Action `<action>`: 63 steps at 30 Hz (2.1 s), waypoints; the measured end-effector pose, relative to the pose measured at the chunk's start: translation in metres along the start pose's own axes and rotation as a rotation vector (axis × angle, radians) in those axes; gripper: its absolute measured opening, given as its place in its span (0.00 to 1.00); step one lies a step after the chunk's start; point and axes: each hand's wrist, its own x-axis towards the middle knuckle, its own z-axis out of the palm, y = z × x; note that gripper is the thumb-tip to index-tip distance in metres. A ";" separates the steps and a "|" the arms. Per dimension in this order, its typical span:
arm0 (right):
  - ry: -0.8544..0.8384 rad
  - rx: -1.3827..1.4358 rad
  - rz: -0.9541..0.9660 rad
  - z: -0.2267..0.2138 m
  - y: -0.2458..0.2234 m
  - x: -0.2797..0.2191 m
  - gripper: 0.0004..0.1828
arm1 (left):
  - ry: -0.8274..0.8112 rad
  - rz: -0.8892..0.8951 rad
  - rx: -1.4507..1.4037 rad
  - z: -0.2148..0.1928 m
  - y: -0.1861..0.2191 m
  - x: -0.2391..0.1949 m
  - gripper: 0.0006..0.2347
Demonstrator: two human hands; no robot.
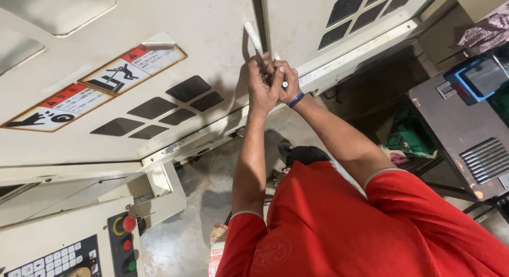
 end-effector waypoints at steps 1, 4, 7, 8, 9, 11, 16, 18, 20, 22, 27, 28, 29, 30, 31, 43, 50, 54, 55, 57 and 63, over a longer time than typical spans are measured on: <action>-0.005 0.011 0.011 0.000 0.000 -0.001 0.13 | 0.000 0.011 -0.003 -0.001 0.001 0.000 0.19; -0.011 -0.005 0.007 -0.001 -0.001 0.000 0.13 | 0.000 0.023 -0.014 -0.001 0.003 0.001 0.19; -0.017 0.005 0.012 -0.002 -0.001 -0.001 0.13 | 0.002 0.041 0.001 0.000 0.002 0.002 0.19; -0.019 0.017 0.018 -0.002 -0.001 -0.001 0.13 | 0.003 0.050 0.012 -0.001 0.002 0.001 0.19; -0.022 0.016 0.016 -0.002 -0.001 -0.001 0.13 | 0.002 0.042 0.003 -0.001 0.001 0.001 0.19; -0.028 0.012 0.010 -0.002 -0.001 0.000 0.13 | -0.002 0.030 -0.016 0.000 0.001 0.002 0.19; -0.014 -0.010 0.005 -0.002 -0.004 0.001 0.13 | -0.004 0.051 -0.010 0.000 -0.001 0.001 0.20; -0.012 -0.008 -0.001 -0.002 -0.004 0.001 0.13 | -0.004 0.047 -0.006 0.000 -0.001 0.001 0.20; -0.015 0.013 0.002 -0.001 -0.003 0.001 0.14 | 0.002 0.057 0.007 0.000 -0.002 0.001 0.20; -0.011 0.017 -0.005 -0.001 -0.002 0.000 0.14 | 0.000 0.058 -0.017 0.000 -0.001 0.001 0.20; -0.006 0.007 0.022 0.001 0.002 -0.001 0.14 | 0.012 0.043 0.054 -0.002 0.004 0.001 0.20; -0.006 0.005 0.023 0.001 0.002 -0.002 0.14 | 0.015 0.047 0.055 -0.003 0.004 0.001 0.20; -0.006 0.003 0.025 0.002 0.004 -0.003 0.13 | 0.018 0.050 0.055 -0.004 0.005 0.001 0.20; -0.004 -0.006 0.020 0.002 0.005 -0.003 0.14 | 0.021 0.059 0.068 -0.004 0.005 0.002 0.20; -0.002 -0.016 0.015 0.002 0.006 -0.004 0.14 | 0.025 0.068 0.081 -0.004 0.005 0.002 0.21; 0.010 -0.041 -0.013 0.003 0.006 -0.004 0.14 | 0.017 0.068 0.034 -0.005 0.005 0.001 0.21; 0.016 -0.063 -0.021 0.004 0.003 -0.004 0.14 | 0.022 0.057 0.087 -0.008 0.014 0.001 0.21; 0.017 -0.067 -0.005 0.004 0.005 -0.004 0.15 | 0.013 0.045 0.062 -0.009 0.013 0.001 0.21; 0.016 -0.061 -0.007 0.005 0.005 -0.004 0.15 | 0.014 0.057 0.067 -0.009 0.013 0.001 0.21; 0.015 -0.047 -0.010 0.005 0.003 -0.004 0.15 | 0.021 0.073 0.092 -0.010 0.014 0.001 0.21; -0.008 -0.052 -0.043 0.004 -0.001 -0.001 0.16 | 0.044 0.054 0.116 -0.008 0.016 0.002 0.20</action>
